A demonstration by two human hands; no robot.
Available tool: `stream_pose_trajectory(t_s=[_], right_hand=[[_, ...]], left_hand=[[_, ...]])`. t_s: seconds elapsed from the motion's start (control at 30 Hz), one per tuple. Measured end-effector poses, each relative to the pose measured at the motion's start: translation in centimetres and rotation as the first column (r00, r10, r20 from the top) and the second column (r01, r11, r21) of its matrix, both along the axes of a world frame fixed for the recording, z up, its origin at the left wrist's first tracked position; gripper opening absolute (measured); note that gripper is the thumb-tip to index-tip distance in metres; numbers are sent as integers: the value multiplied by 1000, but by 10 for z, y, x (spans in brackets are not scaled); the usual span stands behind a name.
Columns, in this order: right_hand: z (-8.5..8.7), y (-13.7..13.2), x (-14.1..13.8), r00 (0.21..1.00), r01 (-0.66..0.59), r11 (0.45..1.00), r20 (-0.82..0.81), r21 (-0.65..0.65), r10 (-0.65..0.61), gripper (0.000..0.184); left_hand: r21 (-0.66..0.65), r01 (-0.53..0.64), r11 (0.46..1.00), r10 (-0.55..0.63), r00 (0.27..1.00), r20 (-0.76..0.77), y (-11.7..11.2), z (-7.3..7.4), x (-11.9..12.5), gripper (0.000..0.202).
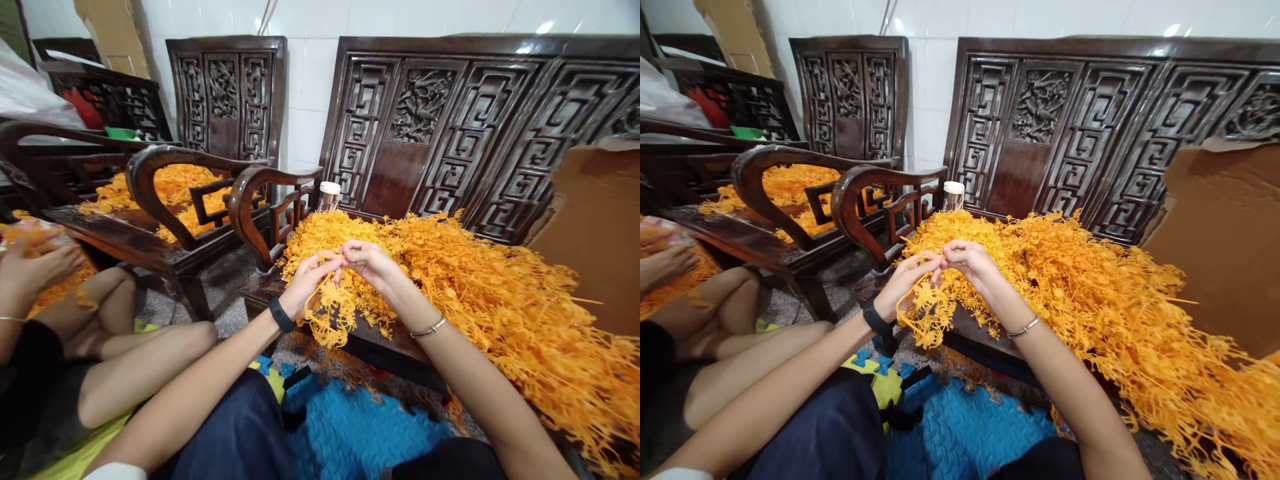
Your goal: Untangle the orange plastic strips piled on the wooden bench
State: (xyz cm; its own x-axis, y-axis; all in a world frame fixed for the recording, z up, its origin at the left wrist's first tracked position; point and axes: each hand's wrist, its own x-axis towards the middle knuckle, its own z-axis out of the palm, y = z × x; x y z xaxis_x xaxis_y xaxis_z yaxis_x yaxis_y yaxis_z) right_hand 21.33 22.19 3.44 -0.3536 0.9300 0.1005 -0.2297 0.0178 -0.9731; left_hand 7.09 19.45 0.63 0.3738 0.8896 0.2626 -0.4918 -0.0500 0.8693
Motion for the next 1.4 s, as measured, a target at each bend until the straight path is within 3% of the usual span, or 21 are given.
stream_pose_trajectory(t_s=[0.07,0.13,0.17,0.23,0.3,0.4,0.63,0.87,0.9,0.97,1.03,1.1,1.13,1.2,1.3,1.4], right_hand=[[1,5,5,996,59,998,-65,-8,-59,16],[7,13,18,965,246,966,-117,81,-236,15],[11,17,27,927,369,916,-134,158,-350,15],[18,26,44,832,546,766,-116,338,-542,17],[18,36,56,759,571,653,-19,497,-650,20],[7,50,61,692,491,602,138,630,-709,24],[-21,74,65,486,417,562,347,714,-802,23],[-14,67,59,461,222,533,394,817,-796,41],[-10,61,56,478,201,550,409,811,-777,38],[-1,47,47,585,137,671,487,729,-649,28],[11,31,39,698,-25,818,596,575,-397,23],[21,15,32,705,-214,872,687,440,-173,26],[25,9,31,677,-271,870,724,412,-132,28],[30,1,30,609,-323,843,776,431,-163,30],[31,-2,34,560,-395,757,789,521,-251,36],[30,-2,38,550,-497,674,799,546,-243,38]], left_hand=[[-12,17,1000,-17,1000,9,-4,0,3,12],[13,71,997,-70,997,-40,-12,1,6,23],[32,106,994,-103,992,-79,-16,1,7,30],[65,157,985,-147,979,-143,-22,1,9,39],[90,144,985,-127,978,-167,-22,-1,10,40],[105,51,993,-35,988,-149,-14,-6,7,40],[73,34,997,-23,988,-153,-3,-13,2,30],[48,-70,996,76,989,-125,3,-16,-2,26],[49,-92,995,98,987,-124,3,-16,-2,26],[70,-127,989,135,983,-127,3,-16,-3,28],[104,-145,984,158,979,-127,3,-16,-2,30],[128,-162,979,177,977,-118,4,-16,-2,31],[129,-171,977,186,976,-112,4,-16,-2,30],[114,-188,976,200,974,-106,4,-16,-2,30],[89,-202,975,212,971,-113,4,-14,-2,29],[89,-205,975,214,971,-106,4,-13,-4,29]])
